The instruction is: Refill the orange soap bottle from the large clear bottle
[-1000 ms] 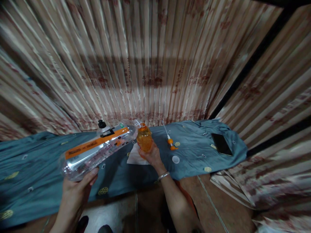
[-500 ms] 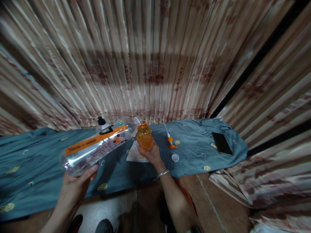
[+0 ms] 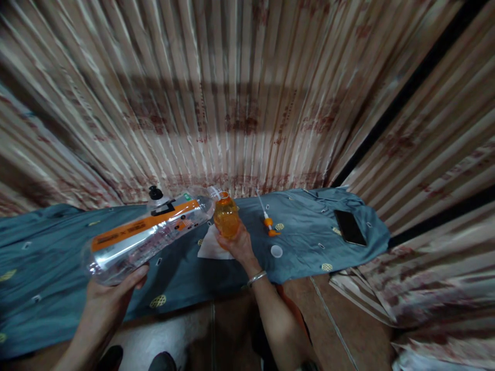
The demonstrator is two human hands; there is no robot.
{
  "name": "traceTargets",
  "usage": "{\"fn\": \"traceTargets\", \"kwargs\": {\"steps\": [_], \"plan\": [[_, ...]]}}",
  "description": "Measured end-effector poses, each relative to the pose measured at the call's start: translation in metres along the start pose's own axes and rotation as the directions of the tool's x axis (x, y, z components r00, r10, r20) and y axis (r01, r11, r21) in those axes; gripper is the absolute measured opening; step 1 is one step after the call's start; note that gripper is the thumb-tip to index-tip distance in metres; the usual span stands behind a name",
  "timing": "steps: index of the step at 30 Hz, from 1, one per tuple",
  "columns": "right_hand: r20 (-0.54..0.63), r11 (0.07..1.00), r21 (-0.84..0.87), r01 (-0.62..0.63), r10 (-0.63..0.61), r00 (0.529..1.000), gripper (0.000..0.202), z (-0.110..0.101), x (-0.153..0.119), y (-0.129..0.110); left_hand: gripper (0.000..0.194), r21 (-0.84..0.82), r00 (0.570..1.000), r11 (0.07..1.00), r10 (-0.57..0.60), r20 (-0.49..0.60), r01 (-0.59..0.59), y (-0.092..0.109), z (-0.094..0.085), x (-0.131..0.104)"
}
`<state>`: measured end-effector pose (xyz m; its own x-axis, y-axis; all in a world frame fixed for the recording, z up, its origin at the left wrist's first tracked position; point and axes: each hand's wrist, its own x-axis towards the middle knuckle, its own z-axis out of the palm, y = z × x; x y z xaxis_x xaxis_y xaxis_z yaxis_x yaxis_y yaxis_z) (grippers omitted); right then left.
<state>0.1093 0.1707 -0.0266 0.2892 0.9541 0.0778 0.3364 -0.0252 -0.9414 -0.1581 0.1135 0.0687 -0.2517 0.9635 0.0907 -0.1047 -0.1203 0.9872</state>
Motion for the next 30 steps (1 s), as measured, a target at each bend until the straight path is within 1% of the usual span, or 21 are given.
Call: {"fn": "traceTargets", "kwargs": {"steps": [3,8,12,16,18,21,26,30], "plan": [[0.004,1.0,0.005,0.005,-0.005,1.0,0.065,-0.001,0.0,-0.002,0.052,0.001,0.999,1.0,-0.006,-0.036,0.006,0.0,0.0,-0.001],[-0.021,1.0,-0.011,-0.008,0.008,1.0,0.066,0.0,-0.001,0.0,0.044,0.013,0.998,1.0,-0.006,-0.058,0.006,-0.004,-0.001,-0.006],[-0.022,1.0,-0.005,0.008,-0.008,1.0,0.069,0.002,-0.001,0.004,0.045,0.007,0.998,1.0,0.0,-0.066,0.001,-0.01,-0.008,-0.008],[-0.031,1.0,-0.018,0.007,-0.008,1.0,0.071,0.004,-0.001,0.006,0.041,0.054,0.999,0.999,0.005,-0.04,-0.002,-0.016,-0.016,-0.006],[-0.036,1.0,-0.027,0.006,-0.007,0.999,0.073,0.004,-0.001,0.007,0.042,0.066,0.999,0.998,0.006,-0.051,-0.002,-0.017,-0.017,-0.005],[-0.035,0.999,-0.034,0.016,-0.017,0.999,0.074,0.004,-0.002,0.008,0.047,0.057,0.998,0.998,0.007,-0.066,-0.003,-0.017,-0.019,-0.006],[-0.044,0.999,-0.041,0.021,-0.023,0.999,0.074,0.005,-0.001,0.011,0.042,0.119,0.997,0.993,0.024,-0.072,-0.015,-0.016,-0.024,-0.008],[-0.057,0.999,-0.027,0.034,-0.035,0.998,0.069,0.006,-0.001,0.012,0.044,0.166,0.995,0.986,-0.017,-0.093,0.032,-0.006,-0.018,-0.01]]}}
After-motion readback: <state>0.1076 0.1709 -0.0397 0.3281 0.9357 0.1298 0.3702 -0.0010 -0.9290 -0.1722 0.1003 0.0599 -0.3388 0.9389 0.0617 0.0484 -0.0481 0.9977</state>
